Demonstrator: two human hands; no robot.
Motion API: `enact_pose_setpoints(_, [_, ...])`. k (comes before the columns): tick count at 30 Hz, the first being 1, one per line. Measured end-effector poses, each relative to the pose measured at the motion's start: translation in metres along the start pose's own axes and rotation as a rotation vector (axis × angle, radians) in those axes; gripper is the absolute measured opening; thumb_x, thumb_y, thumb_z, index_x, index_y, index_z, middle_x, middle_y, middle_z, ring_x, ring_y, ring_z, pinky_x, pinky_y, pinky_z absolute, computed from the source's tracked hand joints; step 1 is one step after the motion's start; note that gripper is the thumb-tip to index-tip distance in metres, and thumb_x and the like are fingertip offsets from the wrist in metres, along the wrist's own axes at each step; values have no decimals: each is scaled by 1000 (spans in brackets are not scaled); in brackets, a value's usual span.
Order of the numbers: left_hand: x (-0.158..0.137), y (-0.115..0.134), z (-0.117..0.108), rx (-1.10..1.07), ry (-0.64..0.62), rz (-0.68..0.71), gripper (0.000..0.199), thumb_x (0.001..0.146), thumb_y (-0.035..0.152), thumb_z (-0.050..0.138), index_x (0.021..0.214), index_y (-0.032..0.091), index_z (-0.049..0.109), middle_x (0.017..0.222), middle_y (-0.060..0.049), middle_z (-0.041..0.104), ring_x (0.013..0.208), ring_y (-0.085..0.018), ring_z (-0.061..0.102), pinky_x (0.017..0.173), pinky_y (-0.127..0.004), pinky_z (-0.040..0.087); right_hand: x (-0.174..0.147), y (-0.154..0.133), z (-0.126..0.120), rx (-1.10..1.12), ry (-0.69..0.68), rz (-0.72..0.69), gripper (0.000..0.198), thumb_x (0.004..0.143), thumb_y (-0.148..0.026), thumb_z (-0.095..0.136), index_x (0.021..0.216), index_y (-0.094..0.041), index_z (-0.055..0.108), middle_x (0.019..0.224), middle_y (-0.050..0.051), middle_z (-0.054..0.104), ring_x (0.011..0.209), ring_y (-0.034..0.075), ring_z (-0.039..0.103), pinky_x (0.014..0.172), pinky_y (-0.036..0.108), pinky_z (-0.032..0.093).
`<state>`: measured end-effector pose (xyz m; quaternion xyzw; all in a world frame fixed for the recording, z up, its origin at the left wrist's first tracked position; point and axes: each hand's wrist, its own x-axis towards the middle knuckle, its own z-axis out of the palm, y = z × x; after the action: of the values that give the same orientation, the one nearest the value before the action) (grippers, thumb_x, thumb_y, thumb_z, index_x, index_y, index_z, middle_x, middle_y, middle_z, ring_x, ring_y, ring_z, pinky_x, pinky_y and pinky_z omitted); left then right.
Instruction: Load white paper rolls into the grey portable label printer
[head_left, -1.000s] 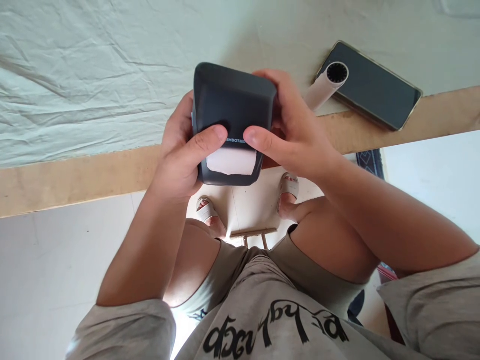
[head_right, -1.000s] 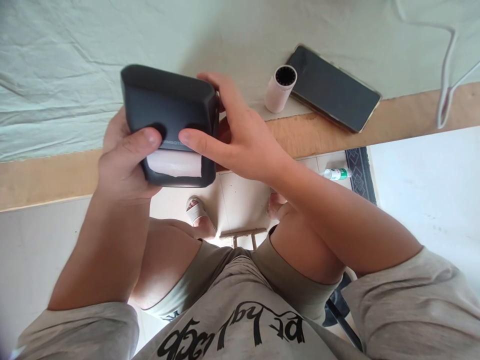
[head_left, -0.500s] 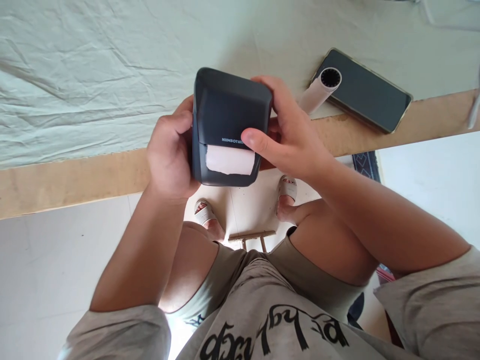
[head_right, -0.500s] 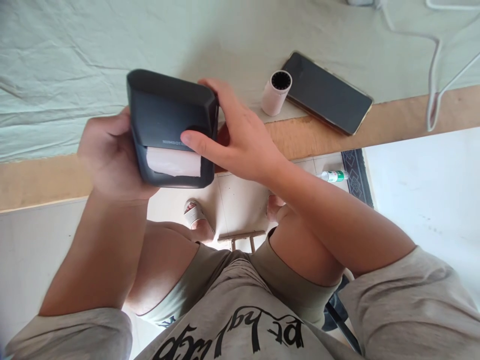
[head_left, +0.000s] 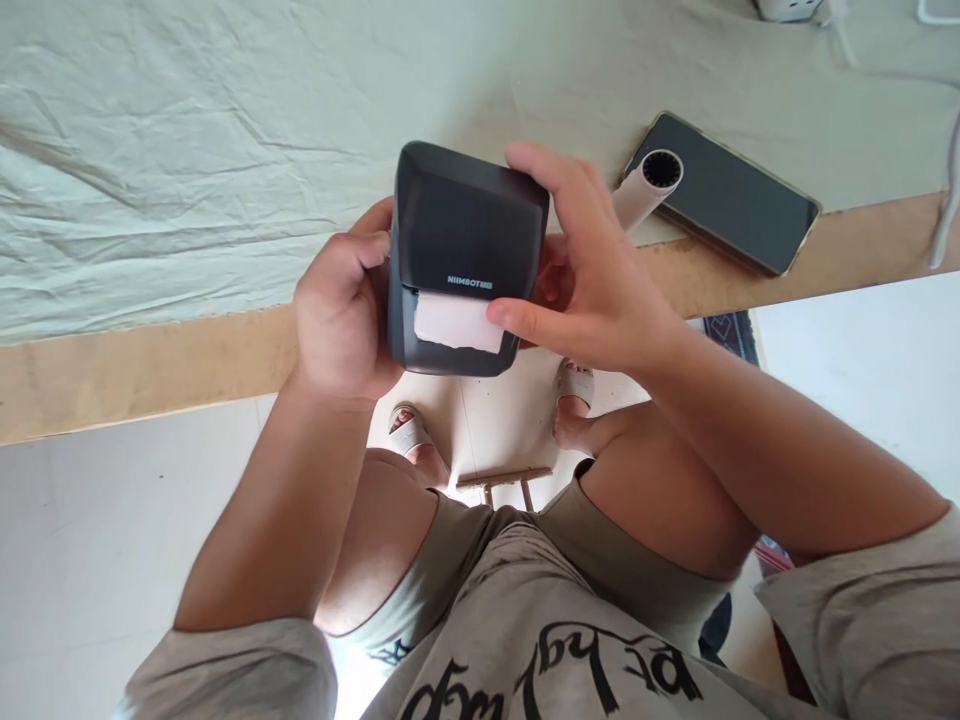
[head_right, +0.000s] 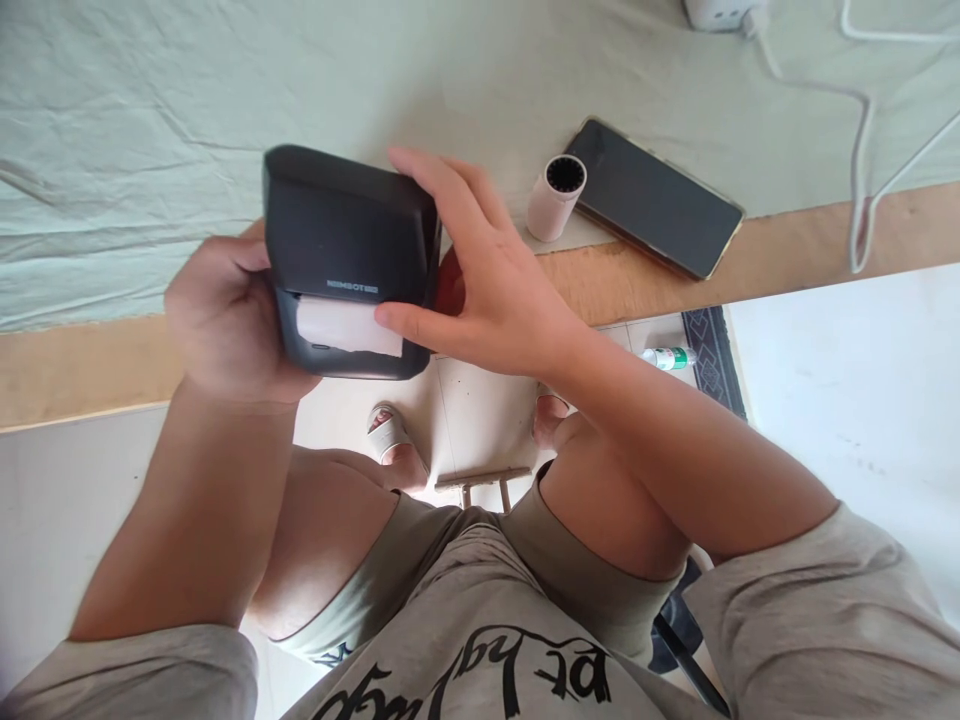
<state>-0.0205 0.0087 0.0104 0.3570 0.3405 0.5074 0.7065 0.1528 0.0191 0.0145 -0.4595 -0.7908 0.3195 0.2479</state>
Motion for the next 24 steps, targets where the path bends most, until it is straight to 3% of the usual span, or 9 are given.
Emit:
enact_pose_setpoints(3, [0,0,4,-19,-19,40,30,79,25,20,81,10,47,76,-1,46,73,-5,52,70,-20,45,-2,-6,-5,-116,157,7,69,60,-58,50,118,-26,31,104,3,38,75,-6,38,54,6,34])
enact_pose_setpoints(6, [1,-3,4,26,2,69,28,79,32,34,92,12,49,80,-2,49,71,-4,52,65,-17,43,-3,-16,-8,-125,315,-6,49,70,-54,41,104,-19,36,80,-1,44,54,-10,26,51,10,24])
enact_pose_setpoints(9, [3,-7,0,114,50,57,34,74,37,46,98,13,48,81,-3,50,67,-4,51,57,-13,39,-3,-28,-11,-75,387,-2,35,79,-45,28,98,-16,31,100,-1,43,51,-12,29,48,12,24])
enact_pose_setpoints(13, [2,-8,-1,142,52,55,35,75,40,42,98,14,48,79,-4,49,66,-4,50,55,-12,37,-1,-35,-15,-57,370,21,26,79,-37,27,89,-13,32,108,3,37,70,-8,45,46,12,27])
enact_pose_setpoints(17, [1,-6,1,140,27,60,30,75,36,42,96,15,48,83,-5,51,70,-5,52,57,-14,37,2,-29,-11,-151,363,0,27,78,-36,32,83,-13,44,89,-2,48,61,-8,35,52,11,28])
enact_pose_setpoints(20, [1,-5,0,125,-6,82,28,75,34,44,94,15,48,79,-4,52,69,-5,52,56,-14,38,7,-25,-5,-344,240,29,27,76,-39,36,85,-20,52,79,-5,53,56,-7,28,59,12,26])
enact_pose_setpoints(24, [0,-6,-1,119,-52,80,28,74,32,47,96,14,49,73,-2,51,66,-5,53,53,-13,38,12,-31,-7,-477,67,108,29,71,-42,41,93,-25,51,77,-3,53,57,-3,25,57,15,15])
